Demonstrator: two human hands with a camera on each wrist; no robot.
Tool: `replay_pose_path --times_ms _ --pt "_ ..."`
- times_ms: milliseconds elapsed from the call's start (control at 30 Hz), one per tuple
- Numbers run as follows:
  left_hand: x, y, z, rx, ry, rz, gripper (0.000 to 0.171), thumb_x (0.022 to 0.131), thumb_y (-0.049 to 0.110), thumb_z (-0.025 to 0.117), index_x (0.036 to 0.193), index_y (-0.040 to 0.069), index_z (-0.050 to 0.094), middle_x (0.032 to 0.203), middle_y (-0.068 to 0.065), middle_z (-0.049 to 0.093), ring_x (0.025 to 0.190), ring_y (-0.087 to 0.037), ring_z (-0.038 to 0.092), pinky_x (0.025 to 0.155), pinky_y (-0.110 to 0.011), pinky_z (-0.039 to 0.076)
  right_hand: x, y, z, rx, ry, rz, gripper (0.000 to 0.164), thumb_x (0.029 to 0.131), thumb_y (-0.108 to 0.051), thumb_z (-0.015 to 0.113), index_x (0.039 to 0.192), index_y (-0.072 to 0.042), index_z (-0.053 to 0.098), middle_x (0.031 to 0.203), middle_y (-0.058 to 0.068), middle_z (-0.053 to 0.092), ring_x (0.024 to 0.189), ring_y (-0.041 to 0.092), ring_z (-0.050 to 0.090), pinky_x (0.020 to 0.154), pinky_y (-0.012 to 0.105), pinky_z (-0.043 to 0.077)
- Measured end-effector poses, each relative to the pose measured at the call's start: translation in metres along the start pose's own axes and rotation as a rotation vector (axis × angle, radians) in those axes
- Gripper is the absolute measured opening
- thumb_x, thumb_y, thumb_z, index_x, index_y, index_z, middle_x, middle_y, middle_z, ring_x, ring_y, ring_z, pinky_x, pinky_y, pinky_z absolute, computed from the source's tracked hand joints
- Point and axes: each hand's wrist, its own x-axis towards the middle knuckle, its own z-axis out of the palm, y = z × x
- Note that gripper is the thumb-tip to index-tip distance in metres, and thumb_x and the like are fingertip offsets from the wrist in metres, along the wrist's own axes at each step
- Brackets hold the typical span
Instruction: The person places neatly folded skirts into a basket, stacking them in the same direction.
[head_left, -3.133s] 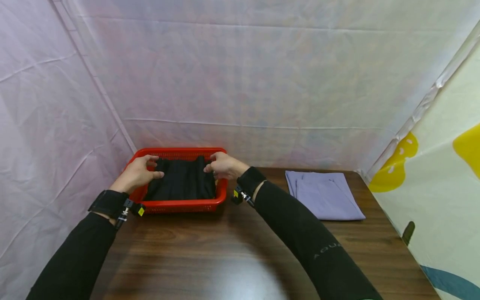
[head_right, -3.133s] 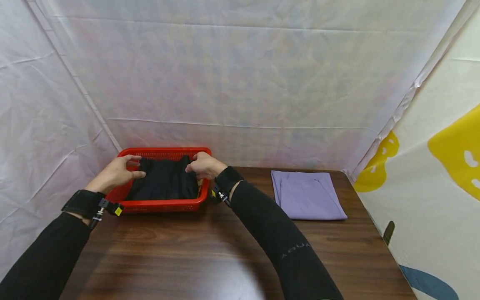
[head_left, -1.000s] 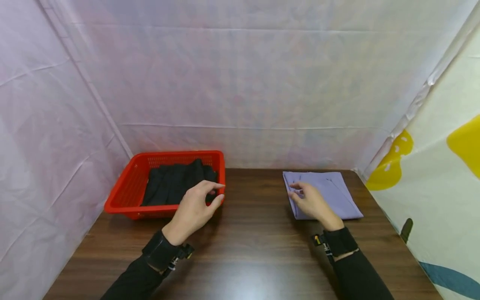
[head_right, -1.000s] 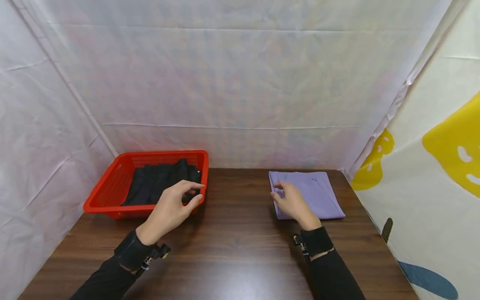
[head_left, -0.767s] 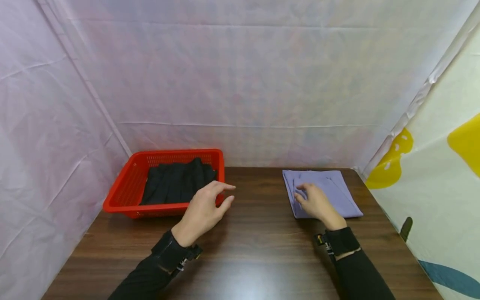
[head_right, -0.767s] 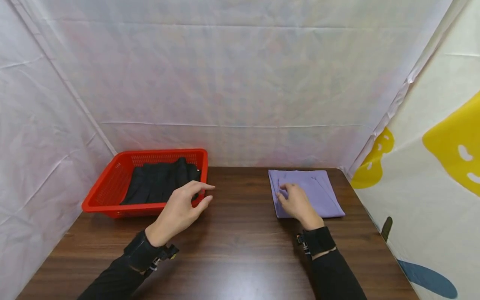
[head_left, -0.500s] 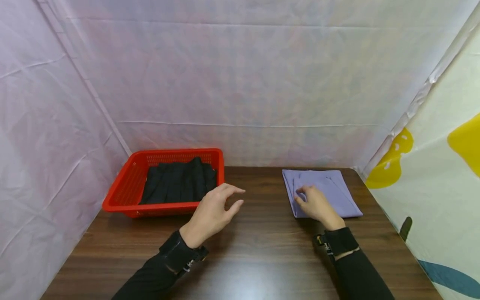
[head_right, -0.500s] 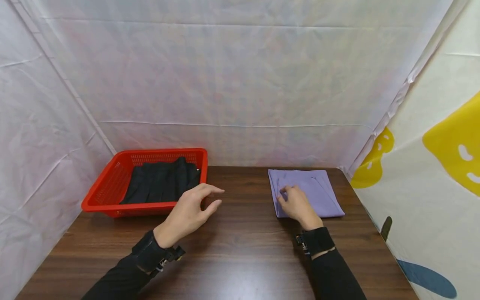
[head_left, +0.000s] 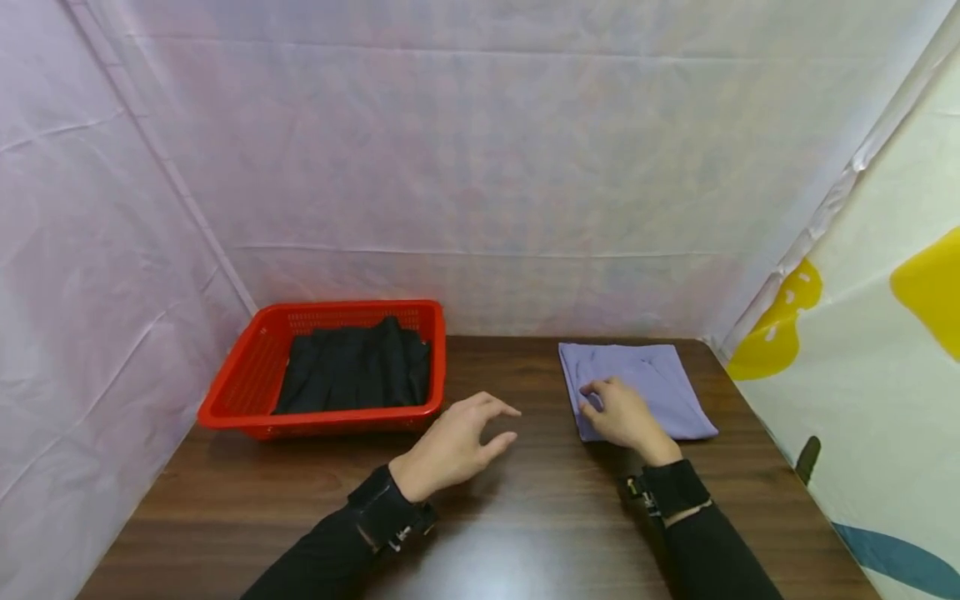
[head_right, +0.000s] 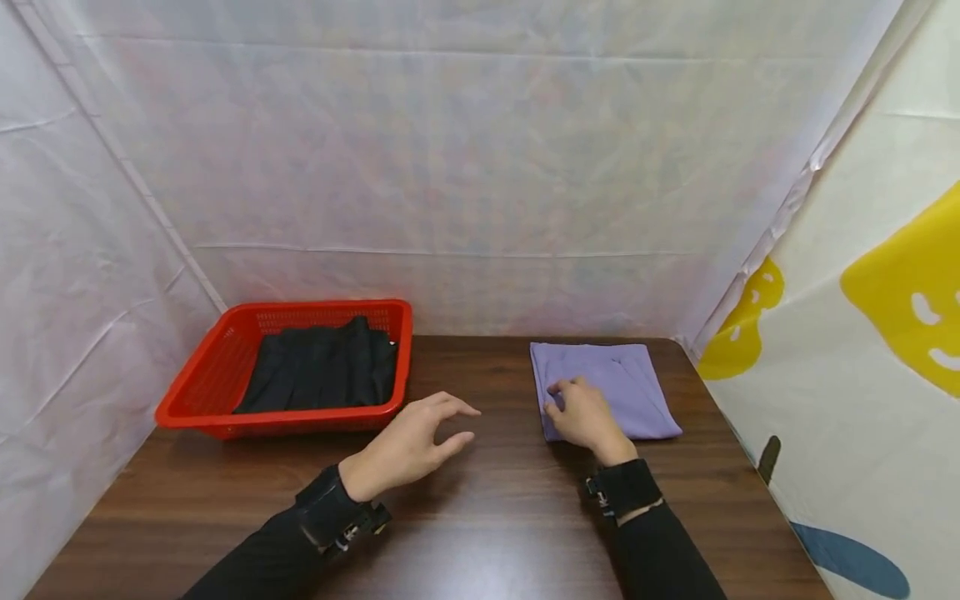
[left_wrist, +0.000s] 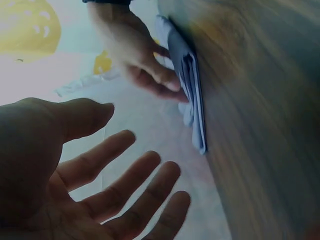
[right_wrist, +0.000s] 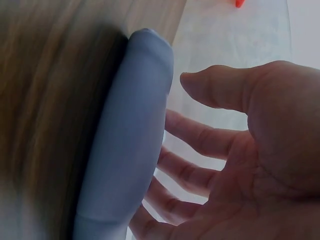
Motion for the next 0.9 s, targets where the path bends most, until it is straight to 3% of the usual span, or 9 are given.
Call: replay_pose_path --times_ms 100,367,533,600,700,767,900 --pt "0.003 0.001 0.007 -0.004 -0.052 -0.006 0.036 0.112 0.024 0.081 0.147 0.013 0.08 0.142 -0.012 0.079 0.135 -0.031 0.076 0.117 -0.053 0.063 -0.005 -0.017 -0.006 0.046 -0.022 -0.02 0.03 0.107 -0.03 0.079 0.128 -0.009 0.085 0.119 0.02 0.082 0.11 0.043 0.078 0.094 0.059 0.063" --pt "0.012 -0.001 0.021 0.034 -0.095 -0.011 0.037 0.112 0.027 0.08 0.146 0.012 0.08 0.145 -0.007 0.078 0.138 -0.025 0.074 0.119 -0.05 0.062 -0.012 -0.099 -0.058 0.233 -0.216 0.046 0.034 0.113 -0.006 0.06 0.14 0.002 0.079 0.141 0.025 0.081 0.133 0.046 0.076 0.113 0.066 0.061" --pt "0.011 -0.009 0.029 0.076 -0.123 -0.016 0.037 0.112 0.029 0.081 0.146 0.014 0.08 0.145 -0.006 0.077 0.136 -0.025 0.073 0.119 -0.051 0.062 -0.011 -0.117 -0.061 0.298 -0.29 0.048 0.035 0.114 -0.007 0.06 0.144 -0.002 0.078 0.147 0.02 0.08 0.14 0.041 0.074 0.115 0.059 0.061" --pt "0.009 -0.012 0.031 0.092 -0.13 -0.006 0.036 0.112 0.029 0.082 0.144 0.015 0.081 0.146 -0.006 0.077 0.136 -0.026 0.073 0.119 -0.051 0.062 -0.012 -0.121 -0.06 0.375 -0.336 0.063 0.035 0.115 -0.008 0.06 0.146 -0.003 0.077 0.137 0.018 0.081 0.124 0.034 0.077 0.101 0.049 0.064" --pt "0.007 -0.015 0.033 0.113 -0.134 0.021 0.034 0.111 0.029 0.081 0.142 0.016 0.082 0.148 -0.007 0.076 0.137 -0.027 0.072 0.118 -0.051 0.061 -0.014 -0.127 -0.059 0.475 -0.385 0.085 0.036 0.116 -0.009 0.06 0.148 -0.003 0.075 0.128 0.013 0.079 0.104 0.021 0.07 0.086 0.033 0.057" --pt "0.007 -0.016 0.033 0.134 -0.141 0.03 0.033 0.112 0.029 0.081 0.142 0.016 0.083 0.149 -0.007 0.076 0.136 -0.027 0.072 0.117 -0.051 0.062 -0.015 -0.13 -0.058 0.526 -0.407 0.097 0.036 0.116 -0.009 0.059 0.149 -0.002 0.074 0.127 0.014 0.077 0.096 0.019 0.064 0.08 0.029 0.052" --pt "0.004 -0.018 0.035 0.207 -0.169 0.03 0.032 0.111 0.032 0.082 0.14 0.019 0.084 0.149 -0.005 0.077 0.131 -0.026 0.072 0.11 -0.05 0.064 -0.017 -0.136 -0.059 0.528 -0.408 0.073 0.036 0.116 -0.008 0.061 0.15 -0.002 0.074 0.148 0.016 0.077 0.118 0.023 0.071 0.094 0.031 0.056"
